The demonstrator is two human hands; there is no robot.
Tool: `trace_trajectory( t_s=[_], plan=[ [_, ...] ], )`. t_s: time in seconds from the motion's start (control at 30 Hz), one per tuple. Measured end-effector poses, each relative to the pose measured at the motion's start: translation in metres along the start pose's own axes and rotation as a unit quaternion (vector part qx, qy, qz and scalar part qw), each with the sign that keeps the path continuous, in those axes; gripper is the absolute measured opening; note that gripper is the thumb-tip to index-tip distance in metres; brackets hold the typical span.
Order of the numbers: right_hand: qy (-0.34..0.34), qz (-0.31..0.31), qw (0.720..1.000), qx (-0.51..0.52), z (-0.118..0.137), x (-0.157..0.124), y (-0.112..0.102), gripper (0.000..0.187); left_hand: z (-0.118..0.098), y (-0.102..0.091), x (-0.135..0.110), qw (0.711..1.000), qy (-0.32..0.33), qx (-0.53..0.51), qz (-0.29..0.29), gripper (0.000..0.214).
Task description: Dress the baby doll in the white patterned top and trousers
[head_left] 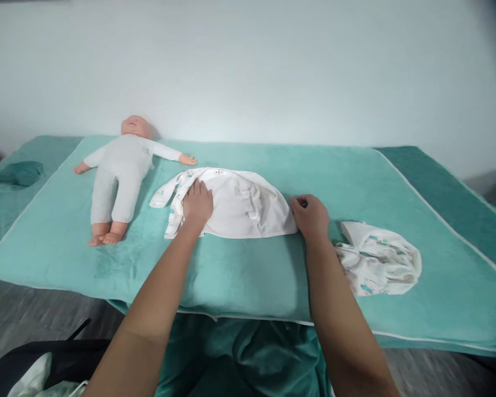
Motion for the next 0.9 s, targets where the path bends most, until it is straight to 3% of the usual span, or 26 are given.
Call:
trace_trajectory(
  t_s=[0.13, 0.23, 0.33, 0.43, 0.67, 0.77, 0.9],
  plan=[
    [-0.023, 0.074, 0.996, -0.047, 0.008, -0.011, 0.0, 0.033, -0.006, 0.004, -0.013, 0.998, 0.059, 0.01, -0.001, 0.065],
    [-0.047, 0.102, 0.994, 0.006, 0.017, -0.016, 0.001, 0.027, -0.009, 0.008, -0.019, 0.995, 0.096, 0.003, 0.016, 0.067],
    [-0.022, 0.058, 0.99, 0.124, 0.017, -0.009, -0.003, 0.022, -0.012, 0.008, -0.022, 0.993, 0.113, -0.005, 0.028, 0.067],
    [0.032, 0.016, 0.976, 0.216, 0.015, 0.019, -0.006, 0.019, -0.013, 0.007, -0.022, 0.992, 0.125, -0.005, 0.029, 0.065],
    [0.02, -0.071, 0.968, 0.24, 0.013, 0.111, 0.007, 0.008, -0.016, 0.003, -0.022, 0.993, 0.114, -0.008, 0.04, 0.062],
    [-0.009, -0.106, 0.972, 0.209, 0.006, 0.118, 0.022, 0.02, -0.017, 0.001, -0.022, 0.993, 0.11, -0.007, 0.045, 0.06],
    [-0.065, -0.131, 0.978, 0.146, 0.001, 0.105, 0.033, 0.031, -0.018, 0.0, -0.022, 0.994, 0.108, -0.007, 0.036, 0.058]
  ],
)
Point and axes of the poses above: each hand's wrist, its own x-axis towards the middle knuckle, its own y-axis out of the palm, z = x × y, the point moved 3 cm from there along x, towards the middle knuckle, and after that the axes turned 1 degree about -y, right-handed, at the moved point
